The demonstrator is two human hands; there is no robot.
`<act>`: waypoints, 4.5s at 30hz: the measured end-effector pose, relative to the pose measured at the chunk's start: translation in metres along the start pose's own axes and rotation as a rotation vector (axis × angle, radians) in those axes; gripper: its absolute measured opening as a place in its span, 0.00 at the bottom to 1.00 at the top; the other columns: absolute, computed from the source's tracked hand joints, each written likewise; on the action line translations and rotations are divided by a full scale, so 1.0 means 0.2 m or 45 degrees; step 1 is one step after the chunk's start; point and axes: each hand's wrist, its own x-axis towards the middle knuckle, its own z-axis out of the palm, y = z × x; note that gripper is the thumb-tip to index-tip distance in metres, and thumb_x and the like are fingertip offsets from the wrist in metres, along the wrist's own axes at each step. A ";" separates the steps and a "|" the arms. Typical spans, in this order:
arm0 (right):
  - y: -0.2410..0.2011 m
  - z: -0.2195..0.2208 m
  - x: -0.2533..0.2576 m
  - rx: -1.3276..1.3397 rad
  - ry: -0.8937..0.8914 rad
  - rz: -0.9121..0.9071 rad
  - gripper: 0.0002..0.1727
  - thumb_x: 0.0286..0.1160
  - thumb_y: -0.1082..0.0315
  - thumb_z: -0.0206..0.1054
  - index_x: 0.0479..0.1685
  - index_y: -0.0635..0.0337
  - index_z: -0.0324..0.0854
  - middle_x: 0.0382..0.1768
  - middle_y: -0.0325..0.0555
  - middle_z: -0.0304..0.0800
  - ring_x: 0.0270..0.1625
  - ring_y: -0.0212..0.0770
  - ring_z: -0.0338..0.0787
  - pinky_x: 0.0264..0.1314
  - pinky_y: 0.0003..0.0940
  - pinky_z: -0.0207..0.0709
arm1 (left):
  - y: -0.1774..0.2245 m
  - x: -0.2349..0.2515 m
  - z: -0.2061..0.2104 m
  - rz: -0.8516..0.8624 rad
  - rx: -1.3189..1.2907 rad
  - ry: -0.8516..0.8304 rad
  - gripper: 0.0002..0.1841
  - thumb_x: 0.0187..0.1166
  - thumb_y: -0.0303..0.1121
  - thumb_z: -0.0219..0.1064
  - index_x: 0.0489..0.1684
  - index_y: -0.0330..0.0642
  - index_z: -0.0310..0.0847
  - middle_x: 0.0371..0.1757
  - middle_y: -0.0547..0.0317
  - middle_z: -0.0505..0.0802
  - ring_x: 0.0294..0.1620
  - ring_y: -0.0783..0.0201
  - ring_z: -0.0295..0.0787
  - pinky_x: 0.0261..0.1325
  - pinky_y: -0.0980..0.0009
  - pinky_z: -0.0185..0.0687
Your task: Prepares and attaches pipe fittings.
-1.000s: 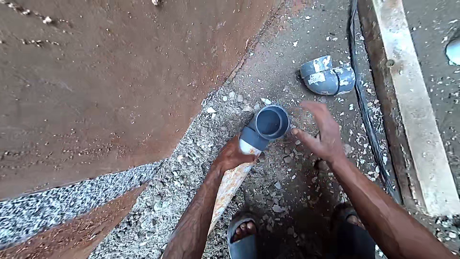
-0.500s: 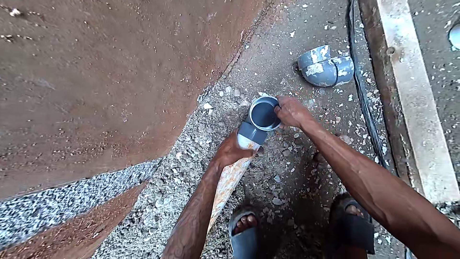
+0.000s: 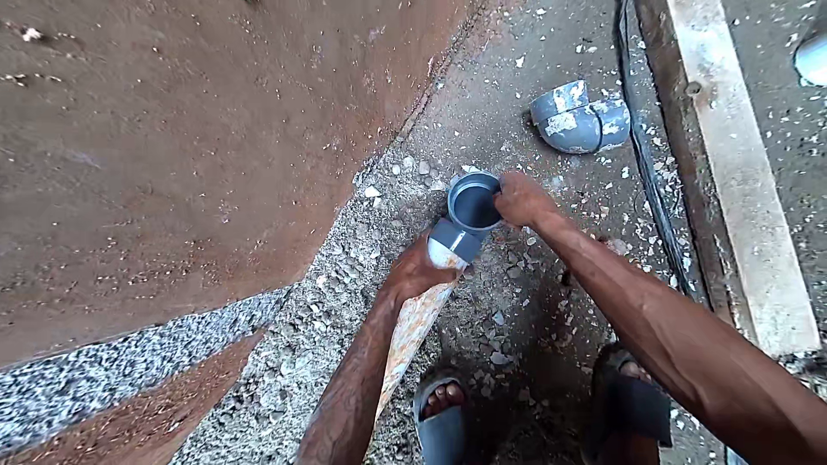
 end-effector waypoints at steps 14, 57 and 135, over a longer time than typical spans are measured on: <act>0.17 0.04 0.05 0.210 0.039 -0.243 0.17 0.89 0.63 0.55 0.63 0.64 0.82 0.45 0.61 0.89 0.40 0.55 0.92 0.47 0.57 0.85 | -0.02 0.02 0.02 0.015 0.035 0.016 0.60 0.48 0.58 0.84 0.90 0.48 0.56 0.70 0.48 0.87 0.72 0.56 0.83 0.77 0.49 0.77; 0.12 0.09 0.04 0.482 -0.004 -0.144 0.15 0.88 0.74 0.53 0.65 0.66 0.78 0.39 0.58 0.90 0.25 0.42 0.92 0.31 0.37 0.90 | 0.01 0.00 0.00 0.002 0.043 0.023 0.62 0.50 0.56 0.84 0.93 0.46 0.51 0.74 0.48 0.84 0.76 0.56 0.81 0.80 0.50 0.75; 0.14 0.29 0.31 1.769 -0.189 -0.644 0.26 0.84 0.62 0.41 0.38 0.60 0.89 0.36 0.44 0.97 0.41 0.34 0.94 0.49 0.34 0.88 | 0.15 0.07 -0.10 0.075 -0.231 -0.150 0.59 0.52 0.46 0.86 0.91 0.48 0.54 0.74 0.51 0.84 0.73 0.63 0.83 0.76 0.60 0.80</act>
